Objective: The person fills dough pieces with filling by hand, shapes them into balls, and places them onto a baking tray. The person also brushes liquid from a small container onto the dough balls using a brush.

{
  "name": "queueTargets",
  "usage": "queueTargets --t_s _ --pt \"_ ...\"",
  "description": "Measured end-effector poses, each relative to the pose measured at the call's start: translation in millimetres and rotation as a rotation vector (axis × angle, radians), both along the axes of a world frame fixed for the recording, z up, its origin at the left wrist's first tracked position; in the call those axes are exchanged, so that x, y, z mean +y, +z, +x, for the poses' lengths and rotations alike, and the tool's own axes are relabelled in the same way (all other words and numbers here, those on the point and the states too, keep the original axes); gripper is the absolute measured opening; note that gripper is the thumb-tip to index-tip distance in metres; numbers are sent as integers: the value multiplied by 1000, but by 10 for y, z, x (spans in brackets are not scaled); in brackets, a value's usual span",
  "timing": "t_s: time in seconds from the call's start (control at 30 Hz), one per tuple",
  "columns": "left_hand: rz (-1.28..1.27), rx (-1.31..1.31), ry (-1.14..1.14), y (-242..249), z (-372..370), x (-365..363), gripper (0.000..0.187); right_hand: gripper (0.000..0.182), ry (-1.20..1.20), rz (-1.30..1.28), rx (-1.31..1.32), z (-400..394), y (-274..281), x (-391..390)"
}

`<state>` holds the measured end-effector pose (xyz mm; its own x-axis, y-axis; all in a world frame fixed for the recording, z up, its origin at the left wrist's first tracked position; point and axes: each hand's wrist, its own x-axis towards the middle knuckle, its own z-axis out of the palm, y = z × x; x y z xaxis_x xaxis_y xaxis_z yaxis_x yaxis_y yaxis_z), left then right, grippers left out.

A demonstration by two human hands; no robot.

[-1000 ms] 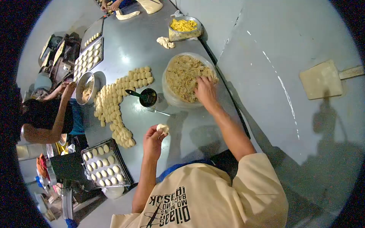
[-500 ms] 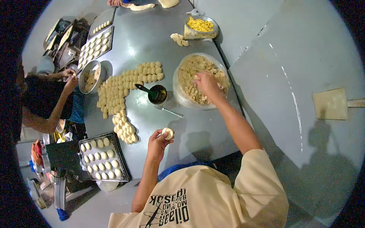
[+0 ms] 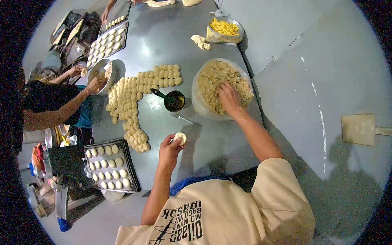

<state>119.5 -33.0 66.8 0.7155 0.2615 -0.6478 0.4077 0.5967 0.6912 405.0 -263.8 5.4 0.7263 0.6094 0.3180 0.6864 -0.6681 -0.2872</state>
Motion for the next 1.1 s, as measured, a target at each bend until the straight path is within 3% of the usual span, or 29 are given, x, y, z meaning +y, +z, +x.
queueTargets --t_s 0.27,0.37,0.47,0.57,0.67,0.77,0.9,1.03,1.1 --pt "26 -75 -34 138 159 -10 37 20 -41 68 25 -149 -107 -143" --pt "72 -62 -53 176 192 25 36 20 -328 135 312 -260 194 -153" --pt "137 -43 -166 185 407 8 34 20 -380 581 1043 -131 312 -284" --pt "184 -66 -283 86 756 -115 40 24 -183 1111 1426 -296 370 -437" --pt "193 -92 -294 133 1213 -349 42 35 -111 1113 1409 -498 704 -465" --pt "189 -144 -326 282 1554 -566 41 37 -150 625 908 -621 873 -430" --pt "232 -306 -491 521 1729 -796 38 22 -95 435 422 -755 1119 -369" --pt "61 -304 -471 546 1721 -869 41 25 -289 543 747 -689 1386 -493" --pt "-15 -322 -466 596 1707 -857 44 27 -303 757 746 -630 1259 -481"
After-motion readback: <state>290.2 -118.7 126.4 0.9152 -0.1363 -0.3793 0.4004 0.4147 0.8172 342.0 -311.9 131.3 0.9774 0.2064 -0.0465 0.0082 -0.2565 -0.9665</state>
